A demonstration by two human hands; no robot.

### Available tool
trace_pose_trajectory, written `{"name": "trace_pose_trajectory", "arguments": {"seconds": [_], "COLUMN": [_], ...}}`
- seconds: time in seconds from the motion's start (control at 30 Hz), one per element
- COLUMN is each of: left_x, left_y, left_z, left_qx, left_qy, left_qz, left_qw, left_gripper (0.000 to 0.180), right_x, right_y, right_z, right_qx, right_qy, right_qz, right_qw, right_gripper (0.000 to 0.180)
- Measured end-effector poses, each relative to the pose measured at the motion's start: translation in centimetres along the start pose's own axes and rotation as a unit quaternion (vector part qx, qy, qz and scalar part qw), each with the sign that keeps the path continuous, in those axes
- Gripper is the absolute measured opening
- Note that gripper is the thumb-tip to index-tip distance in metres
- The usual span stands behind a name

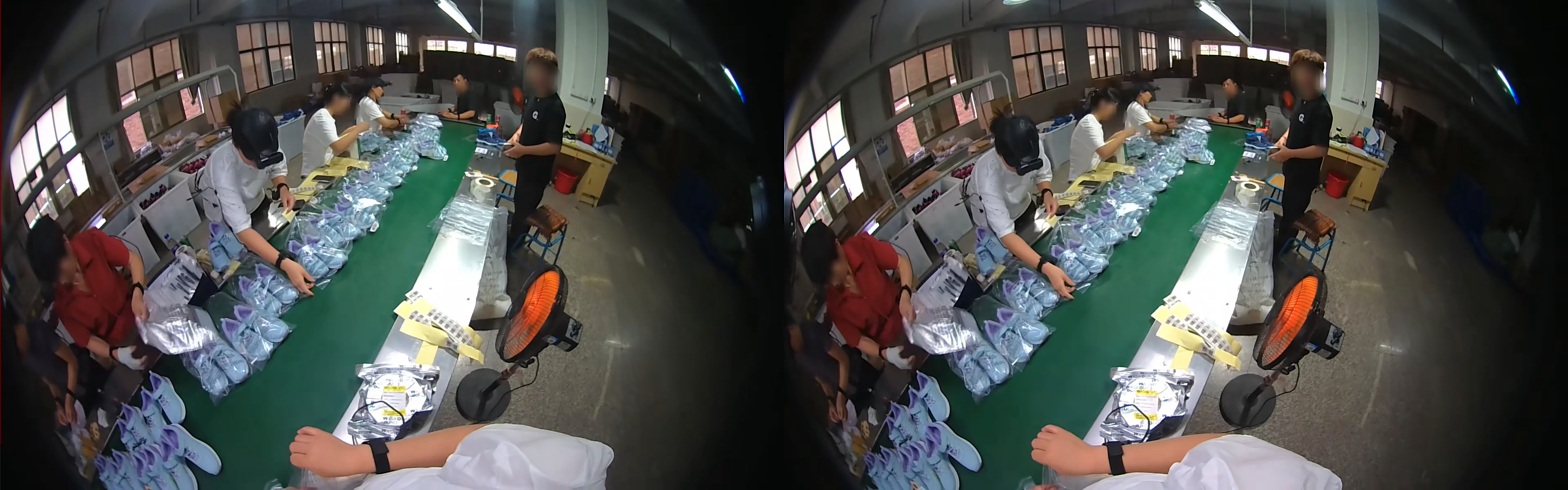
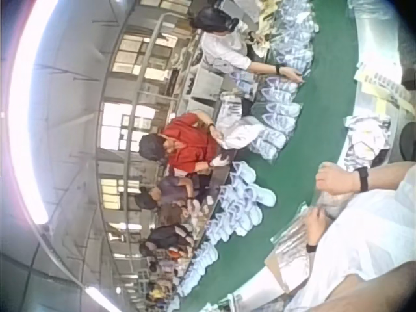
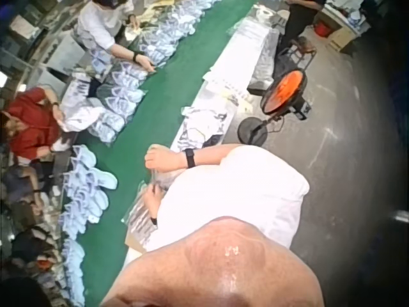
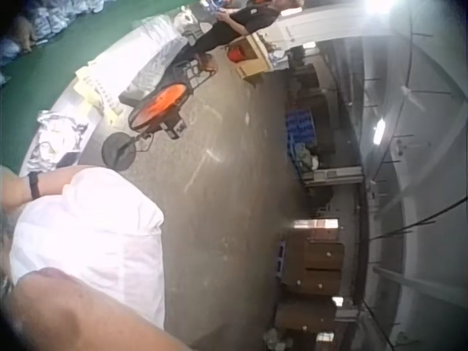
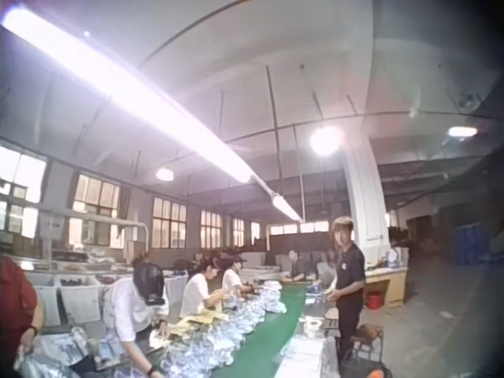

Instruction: The person places light blue sneakers into clear plastic bags on a green assembly line table. They pick up a shoe, insert it into a bag, and then seal the bag before moving the packaged item aside. The process is repeated for multiple pairs of shoes.

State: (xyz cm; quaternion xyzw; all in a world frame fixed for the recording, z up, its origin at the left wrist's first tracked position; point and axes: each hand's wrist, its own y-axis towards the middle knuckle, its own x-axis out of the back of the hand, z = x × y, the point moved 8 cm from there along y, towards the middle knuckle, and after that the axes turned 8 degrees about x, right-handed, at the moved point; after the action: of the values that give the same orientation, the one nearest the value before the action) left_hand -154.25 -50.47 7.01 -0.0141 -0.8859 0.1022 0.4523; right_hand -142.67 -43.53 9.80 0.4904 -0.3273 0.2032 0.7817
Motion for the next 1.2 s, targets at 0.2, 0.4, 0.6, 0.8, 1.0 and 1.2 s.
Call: {"name": "trace_pose_trajectory", "arguments": {"seconds": [0.2, 0.4, 0.6, 0.8, 1.0, 1.2], "left_x": [0.7, -0.2, -0.4, -0.2, -0.6, -0.7], "left_y": [-0.6, -0.2, 0.3, -0.1, -0.7, -0.7], "left_z": [-2.6, -0.7, 1.1, 0.9, 0.2, 0.7], "left_qx": [0.000, 0.105, 0.114, 0.099, 0.105, 0.106], "left_qy": [-0.091, -0.369, -0.519, -0.577, -0.568, -0.540], "left_qz": [0.052, 0.048, 0.018, 0.041, 0.057, 0.067], "left_qw": [0.995, 0.922, 0.847, 0.810, 0.814, 0.833], "left_gripper": [0.020, 0.028, 0.019, 0.013, 0.014, 0.016], "right_x": [2.7, 5.3, 2.3, 3.3, 3.9, 2.6], "right_y": [0.2, 0.9, -0.3, 0.1, 0.4, 0.0], "right_z": [0.0, 4.1, 5.8, 6.0, 6.1, 5.7], "right_qx": [0.005, 0.101, 0.131, 0.140, 0.156, 0.158], "right_qy": [-0.032, 0.006, 0.034, 0.021, 0.030, 0.029], "right_qz": [-0.105, -0.148, -0.051, -0.075, -0.081, -0.049], "right_qw": [0.994, 0.984, 0.989, 0.987, 0.984, 0.986], "right_gripper": [0.011, 0.021, 0.026, 0.030, 0.025, 0.015]}}
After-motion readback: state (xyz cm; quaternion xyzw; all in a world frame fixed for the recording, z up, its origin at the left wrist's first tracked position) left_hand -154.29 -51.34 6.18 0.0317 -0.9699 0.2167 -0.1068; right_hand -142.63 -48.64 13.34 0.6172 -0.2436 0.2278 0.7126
